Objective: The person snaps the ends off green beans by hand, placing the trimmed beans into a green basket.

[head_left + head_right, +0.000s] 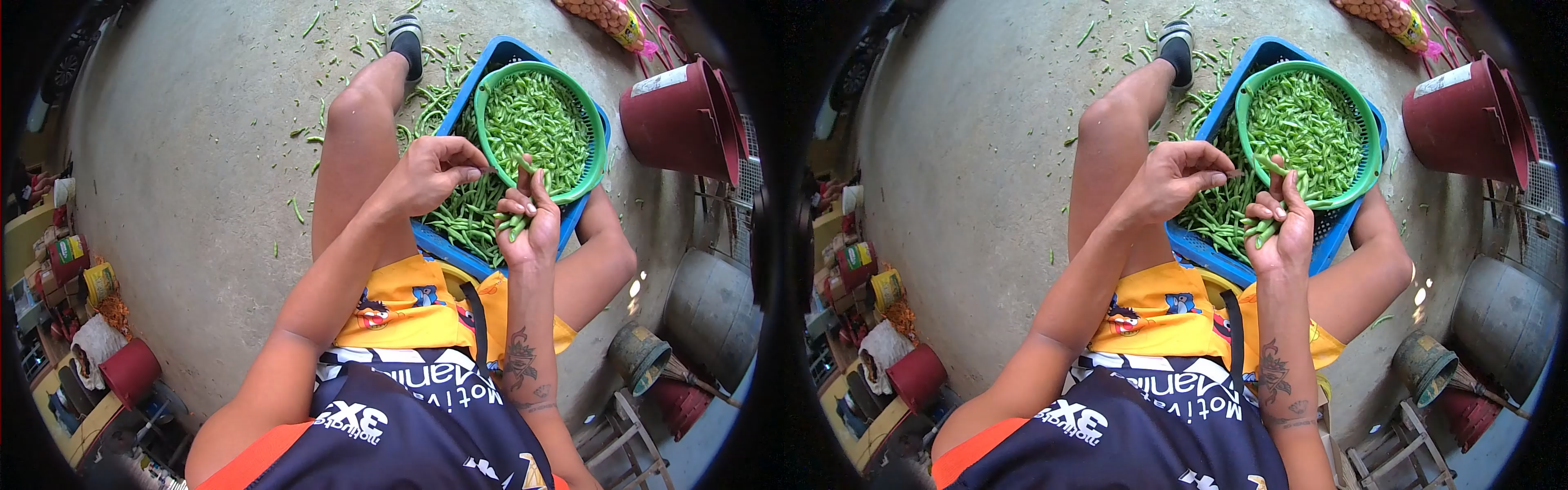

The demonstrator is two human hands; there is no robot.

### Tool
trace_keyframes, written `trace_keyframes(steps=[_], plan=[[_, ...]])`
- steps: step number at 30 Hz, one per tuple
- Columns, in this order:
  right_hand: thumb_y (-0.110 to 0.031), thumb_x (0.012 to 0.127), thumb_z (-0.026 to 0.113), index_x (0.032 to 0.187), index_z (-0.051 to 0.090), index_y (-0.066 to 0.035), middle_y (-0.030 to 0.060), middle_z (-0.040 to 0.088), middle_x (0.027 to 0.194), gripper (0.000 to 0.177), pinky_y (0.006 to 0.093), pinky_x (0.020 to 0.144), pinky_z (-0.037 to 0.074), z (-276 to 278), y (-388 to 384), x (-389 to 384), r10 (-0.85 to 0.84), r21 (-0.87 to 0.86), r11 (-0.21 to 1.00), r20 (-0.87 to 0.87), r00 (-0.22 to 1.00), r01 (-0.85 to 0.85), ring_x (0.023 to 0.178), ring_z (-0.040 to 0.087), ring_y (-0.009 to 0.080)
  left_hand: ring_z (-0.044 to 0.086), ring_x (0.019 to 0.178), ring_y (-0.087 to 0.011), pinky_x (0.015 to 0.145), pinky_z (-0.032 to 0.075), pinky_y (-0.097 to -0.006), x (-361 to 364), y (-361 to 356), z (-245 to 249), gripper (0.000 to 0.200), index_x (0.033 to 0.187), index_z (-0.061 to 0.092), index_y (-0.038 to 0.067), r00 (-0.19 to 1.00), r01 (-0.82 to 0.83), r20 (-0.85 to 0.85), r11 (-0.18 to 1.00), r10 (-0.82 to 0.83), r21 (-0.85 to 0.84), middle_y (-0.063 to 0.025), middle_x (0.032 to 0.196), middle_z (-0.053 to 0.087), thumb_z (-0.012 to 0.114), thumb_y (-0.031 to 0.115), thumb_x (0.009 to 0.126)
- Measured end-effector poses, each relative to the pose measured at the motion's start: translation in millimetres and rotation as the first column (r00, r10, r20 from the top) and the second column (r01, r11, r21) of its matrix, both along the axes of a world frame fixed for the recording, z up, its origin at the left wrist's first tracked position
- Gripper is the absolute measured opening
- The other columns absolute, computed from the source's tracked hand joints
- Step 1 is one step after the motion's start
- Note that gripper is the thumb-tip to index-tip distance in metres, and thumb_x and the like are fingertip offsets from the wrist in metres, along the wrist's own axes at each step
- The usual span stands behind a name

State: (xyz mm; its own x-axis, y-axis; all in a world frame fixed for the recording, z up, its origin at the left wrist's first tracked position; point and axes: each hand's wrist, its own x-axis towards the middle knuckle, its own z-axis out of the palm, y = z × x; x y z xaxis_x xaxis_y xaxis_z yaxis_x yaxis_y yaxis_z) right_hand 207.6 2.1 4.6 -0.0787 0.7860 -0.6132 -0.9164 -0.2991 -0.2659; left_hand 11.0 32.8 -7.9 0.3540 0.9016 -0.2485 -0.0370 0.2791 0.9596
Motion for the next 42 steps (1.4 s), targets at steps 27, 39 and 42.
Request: trace_keyframes(steps=[27, 39, 42], plan=[[-0.022, 0.099, 0.069, 0.095, 0.058, -0.013, -0.0069, 0.046, 0.068, 0.015, 0.023, 0.048, 0.037, -76.0, 3.0, -13.3, 0.501, -0.178, 0.847, 0.584, 0.639, -0.501, 0.052, 0.042, 0.0056, 0.066, 0.077, -0.016, 0.069, 0.056, -0.0291, -8.8, 17.5, -11.0, 0.044, 0.128, 0.046, 0.005, 0.72, -0.4, 0.443, 0.84, 0.535, -0.366, -0.0084, 0.094, 0.068, 0.072, 0.001, 0.093], [-0.026, 0.083, 0.075, 0.104, 0.077, -0.01, 0.0215, 0.075, 0.093, 0.026, 0.045, 0.083, 0.054, -161.5, 4.7, -48.3, 0.428, -0.579, 0.643, 0.814, -0.392, -0.501, 0.087, 0.072, 0.0408, 0.062, 0.074, -0.0084, 0.068, 0.053, -0.0237, -9.5, 20.9, -14.0, 0.023, 0.118, 0.068, 0.0, 0.766, -0.412, 0.397, 0.861, 0.505, -0.299, -0.0029, 0.091, 0.069, 0.071, 0.006, 0.096], [-0.027, 0.083, 0.076, 0.106, 0.076, -0.007, 0.0222, 0.074, 0.098, 0.03, 0.0463, 0.083, 0.055, -176.2, 0.3, -46.3, 0.363, -0.642, 0.616, 0.745, -0.559, -0.456, 0.089, 0.072, 0.0389, 0.063, 0.075, -0.0081, 0.068, 0.053, -0.0237, -8.8, 21.0, -23.6, 0.022, 0.117, 0.068, 0.001, 0.81, -0.397, 0.34, 0.874, 0.477, -0.279, -0.0029, 0.094, 0.07, 0.07, 0.008, 0.097]])
